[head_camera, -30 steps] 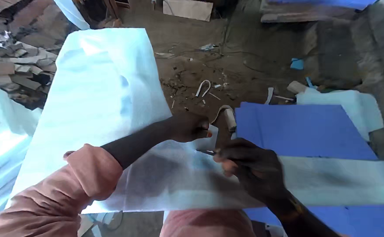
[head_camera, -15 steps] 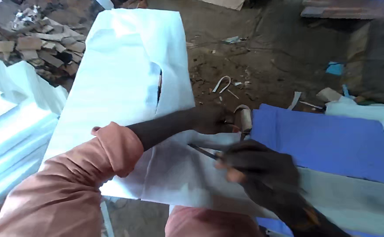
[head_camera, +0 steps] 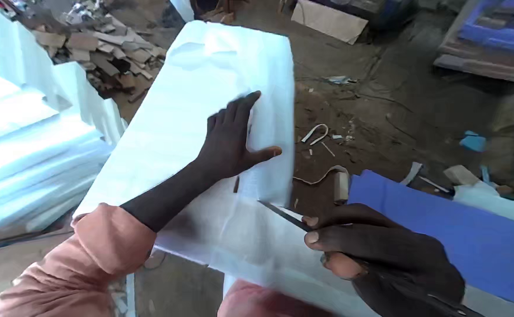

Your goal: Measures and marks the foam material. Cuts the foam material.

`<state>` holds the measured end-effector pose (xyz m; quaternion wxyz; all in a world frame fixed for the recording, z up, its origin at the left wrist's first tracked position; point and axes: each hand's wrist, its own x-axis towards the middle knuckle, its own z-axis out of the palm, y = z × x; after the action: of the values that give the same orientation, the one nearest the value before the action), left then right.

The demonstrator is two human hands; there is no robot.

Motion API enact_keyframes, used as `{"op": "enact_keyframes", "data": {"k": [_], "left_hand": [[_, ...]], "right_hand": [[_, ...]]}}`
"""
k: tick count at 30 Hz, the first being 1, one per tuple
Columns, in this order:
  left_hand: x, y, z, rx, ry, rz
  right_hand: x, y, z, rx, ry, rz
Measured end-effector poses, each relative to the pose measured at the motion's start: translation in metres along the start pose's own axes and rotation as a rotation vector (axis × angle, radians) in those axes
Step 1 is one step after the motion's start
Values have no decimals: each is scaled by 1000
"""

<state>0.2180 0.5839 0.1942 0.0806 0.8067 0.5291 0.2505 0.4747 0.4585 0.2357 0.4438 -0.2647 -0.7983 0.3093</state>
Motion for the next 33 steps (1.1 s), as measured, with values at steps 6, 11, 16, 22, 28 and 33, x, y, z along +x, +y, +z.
{"op": "enact_keyframes", "data": {"k": [6, 11, 16, 22, 28, 33], "left_hand": [[-3, -33, 11, -411, -190, -27], [-2, -41, 18, -439, -98, -32], [1, -45, 26, -426, -14, -88], [8, -43, 10, -681, -118, -210], [78, -12, -73, -623, 73, -178], [90, 37, -234, -358, 525, -104]], "right_hand": [[22, 19, 34, -28, -56, -2], [49, 6, 40, -187, -136, -82], [64, 16, 53, -237, -171, -50], [35, -35, -50, -30, 322, 76], [-89, -49, -81, 29, 727, 355], [-176, -93, -99, -45, 858, 329]]}}
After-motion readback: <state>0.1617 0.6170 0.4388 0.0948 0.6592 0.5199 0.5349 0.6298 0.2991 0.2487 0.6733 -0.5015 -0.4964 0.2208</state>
